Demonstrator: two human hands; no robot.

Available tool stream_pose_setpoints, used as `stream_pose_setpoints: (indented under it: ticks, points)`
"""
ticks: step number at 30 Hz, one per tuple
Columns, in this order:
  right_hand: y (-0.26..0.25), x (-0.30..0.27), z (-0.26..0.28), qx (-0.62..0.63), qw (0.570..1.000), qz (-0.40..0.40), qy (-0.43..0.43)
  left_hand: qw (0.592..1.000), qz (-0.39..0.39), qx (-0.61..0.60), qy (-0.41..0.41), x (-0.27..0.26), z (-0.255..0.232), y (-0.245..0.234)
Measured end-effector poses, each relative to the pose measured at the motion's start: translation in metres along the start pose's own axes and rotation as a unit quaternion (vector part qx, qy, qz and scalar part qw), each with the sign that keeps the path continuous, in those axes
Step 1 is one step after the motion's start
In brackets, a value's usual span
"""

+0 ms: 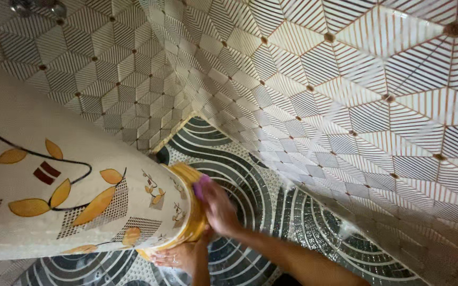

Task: The person scrubs the pedestal of a bathroom sink and the adjacent tiled wall using a purple sponge and soapy water. They work methodically from the base of the pedestal upwards and then onto the wall surface.

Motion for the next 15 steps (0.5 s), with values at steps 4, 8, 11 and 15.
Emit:
stream_pose_setpoints:
  ticks: [4,8,11,15]
  points:
    - [-0.001,0.113,-0.039,-0.052,0.984,0.172,-0.011,1.0,0.029,-0.002,0.01,-0.006,-0.011,-0.016]
    - [-0.003,0.117,-0.014,-0.11,0.977,0.174,0.057,0.99,0.134,0.024,-0.043,-0.009,-0.018,-0.029]
    - [-0.01,0.043,0.015,0.294,0.892,0.098,0.329,0.994,0.107,0.023,-0.022,-0.002,-0.019,-0.025]
    - [-0.019,-0.064,0.048,-0.065,0.997,0.025,-0.045,0.998,0.058,0.007,-0.013,-0.004,-0.001,-0.011]
Point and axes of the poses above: each hand's wrist, its own x-axis towards the middle knuckle, its own y-axis out of the palm, z = x × y, the point moved 1 cm from there along x, towards the middle knuckle, and after that the axes turned 11 degrees about z, right-handed, at the moved point
